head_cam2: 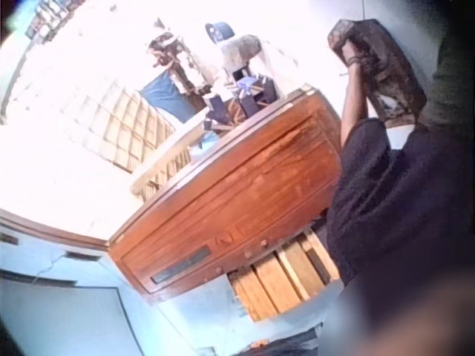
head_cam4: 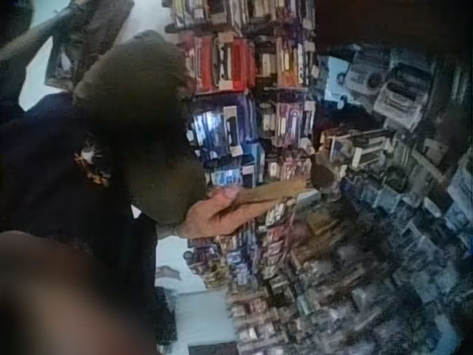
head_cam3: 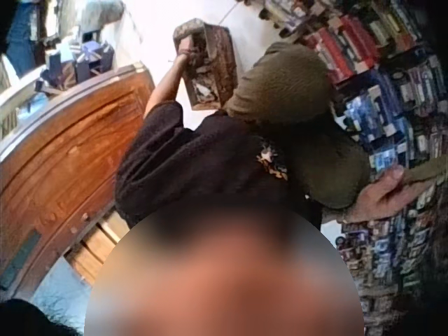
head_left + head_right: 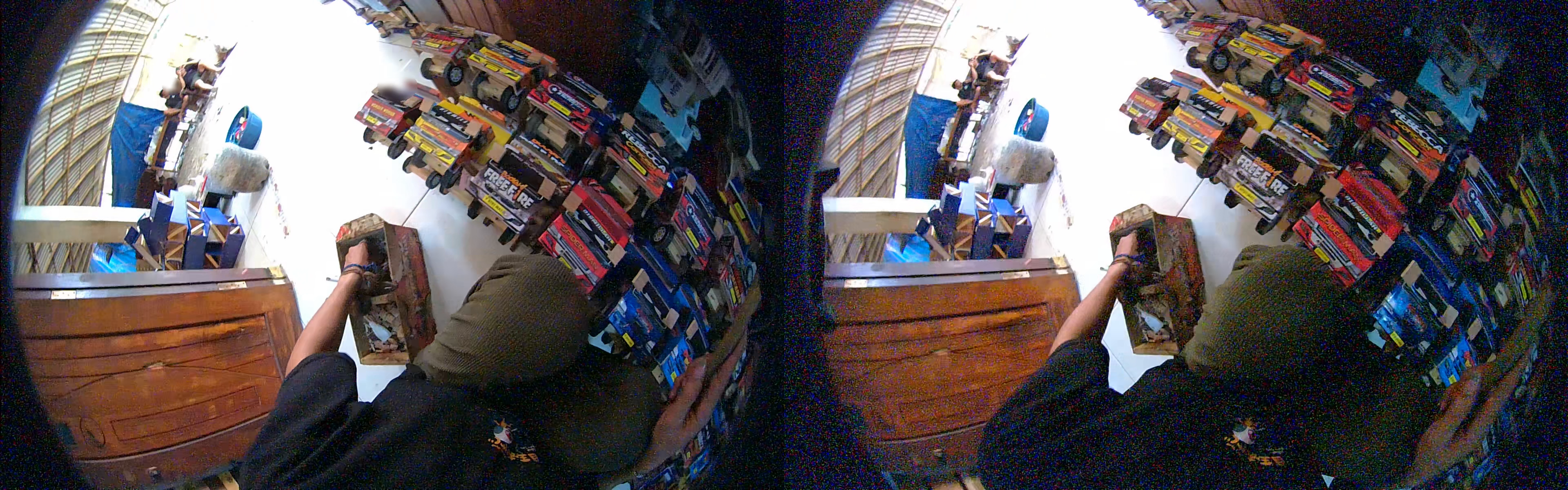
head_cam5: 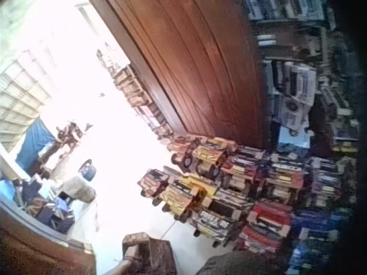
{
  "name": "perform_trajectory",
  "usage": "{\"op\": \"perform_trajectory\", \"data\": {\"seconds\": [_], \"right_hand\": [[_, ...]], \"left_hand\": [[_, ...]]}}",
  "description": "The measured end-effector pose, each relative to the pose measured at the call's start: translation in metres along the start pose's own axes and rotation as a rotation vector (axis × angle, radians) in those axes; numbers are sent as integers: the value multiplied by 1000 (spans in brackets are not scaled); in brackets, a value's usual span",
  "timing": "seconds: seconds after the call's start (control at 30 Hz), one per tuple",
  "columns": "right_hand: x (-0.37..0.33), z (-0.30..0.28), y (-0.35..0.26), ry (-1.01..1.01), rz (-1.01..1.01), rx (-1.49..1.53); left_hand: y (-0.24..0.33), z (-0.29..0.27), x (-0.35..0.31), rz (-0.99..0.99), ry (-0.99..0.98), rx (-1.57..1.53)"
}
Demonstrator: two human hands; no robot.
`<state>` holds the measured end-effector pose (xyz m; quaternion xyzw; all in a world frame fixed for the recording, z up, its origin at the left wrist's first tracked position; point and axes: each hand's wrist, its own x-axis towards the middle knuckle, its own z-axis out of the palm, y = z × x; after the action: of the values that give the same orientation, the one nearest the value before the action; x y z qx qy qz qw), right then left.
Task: The person uses a hammer to tap small wooden pieces onto toy trucks displayed on a wall rack. They repeatedly pick up trucks, align the pieces, and tap them into place before returning the trucks to the rack.
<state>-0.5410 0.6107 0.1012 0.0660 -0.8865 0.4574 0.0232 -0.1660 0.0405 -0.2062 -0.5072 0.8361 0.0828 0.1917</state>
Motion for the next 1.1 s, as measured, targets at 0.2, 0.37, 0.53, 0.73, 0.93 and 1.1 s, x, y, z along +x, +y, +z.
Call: {"op": "perform_trajectory", "data": {"seconds": [0.2,0.37,0.53,0.73,0.93,1.1], "right_hand": [[8,-3,13,2,25,5],[7,4,20,30,-100,33],[5,4,12,54,32,68],[7,5,19,80,28,142],[4,4,5,69,42,233],[-6,10,-5,416,129,453]], "left_hand": [[-22,28,18,174,19,-206],[-22,-11,2,20,-238,-763],[16,-112,-63,-35,-247,-945],[57,-190,-89,-104,-259,-1163],[132,-253,-97,184,-340,-1206],[237,-305,-94,578,-454,-1159]]}}
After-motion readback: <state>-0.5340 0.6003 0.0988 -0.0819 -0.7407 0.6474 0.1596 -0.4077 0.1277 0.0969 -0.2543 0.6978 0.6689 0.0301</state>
